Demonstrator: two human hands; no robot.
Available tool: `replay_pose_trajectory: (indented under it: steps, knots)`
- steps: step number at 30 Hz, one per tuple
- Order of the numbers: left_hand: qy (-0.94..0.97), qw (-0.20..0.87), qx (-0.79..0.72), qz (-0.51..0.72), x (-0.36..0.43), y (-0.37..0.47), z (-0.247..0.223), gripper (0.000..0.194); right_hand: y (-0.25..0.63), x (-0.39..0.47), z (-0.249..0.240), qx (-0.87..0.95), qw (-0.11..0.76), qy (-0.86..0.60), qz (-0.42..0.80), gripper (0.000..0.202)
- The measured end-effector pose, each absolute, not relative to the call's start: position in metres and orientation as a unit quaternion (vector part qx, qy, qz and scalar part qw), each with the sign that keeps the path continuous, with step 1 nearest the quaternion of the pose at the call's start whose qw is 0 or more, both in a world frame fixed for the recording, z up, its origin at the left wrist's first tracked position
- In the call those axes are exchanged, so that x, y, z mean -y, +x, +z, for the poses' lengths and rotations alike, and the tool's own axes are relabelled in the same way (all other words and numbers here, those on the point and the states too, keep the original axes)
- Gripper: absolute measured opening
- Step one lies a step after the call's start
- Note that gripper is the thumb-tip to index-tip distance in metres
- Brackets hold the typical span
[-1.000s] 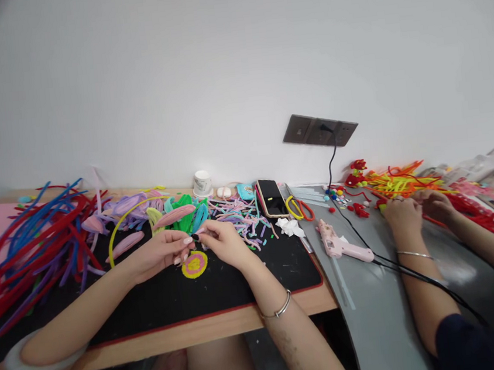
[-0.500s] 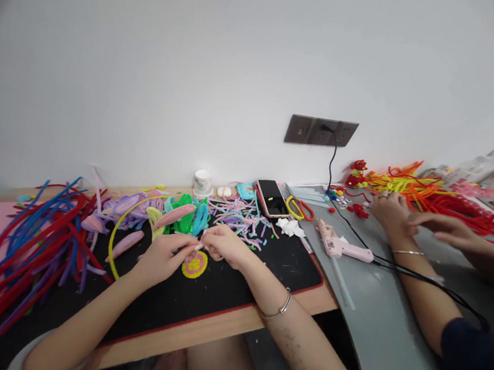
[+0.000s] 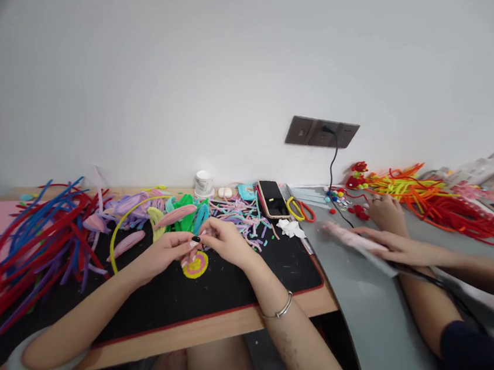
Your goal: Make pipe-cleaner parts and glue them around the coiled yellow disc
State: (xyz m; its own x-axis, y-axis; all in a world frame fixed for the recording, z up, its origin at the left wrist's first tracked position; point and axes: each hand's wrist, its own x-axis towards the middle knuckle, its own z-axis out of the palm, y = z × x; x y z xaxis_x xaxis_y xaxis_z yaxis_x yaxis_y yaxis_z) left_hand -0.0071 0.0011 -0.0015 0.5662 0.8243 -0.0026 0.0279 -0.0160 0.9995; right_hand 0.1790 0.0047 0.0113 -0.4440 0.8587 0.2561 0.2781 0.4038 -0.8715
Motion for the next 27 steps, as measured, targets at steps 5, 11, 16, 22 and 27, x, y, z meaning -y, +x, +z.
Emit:
replay_pose_trajectory:
  steps: [5,11,16,22,27]
  knots:
    - [0.672,0.564,-0.352,0.325,-0.001,-0.007,0.001,0.026,0.177,-0.004,0.011,0.778,0.35,-0.376,0.361,0.018]
    - [0.83,0.25,-0.371,0.333,0.007,-0.003,0.005,0.022,0.17,-0.006,-0.005,0.639,0.357,-0.405,0.547,0.034]
    - [0.754,0.412,-0.38,0.343,0.004,-0.006,0.006,0.024,0.176,-0.011,-0.002,0.646,0.422,-0.389,0.503,0.028]
    - [0.62,0.614,-0.339,0.352,-0.004,-0.011,-0.002,0.024,0.185,-0.009,0.011,0.779,0.382,-0.339,0.363,0.032]
    - [0.603,0.647,-0.33,0.33,-0.003,-0.01,-0.004,0.027,0.186,-0.01,0.01,0.793,0.35,-0.347,0.359,0.016]
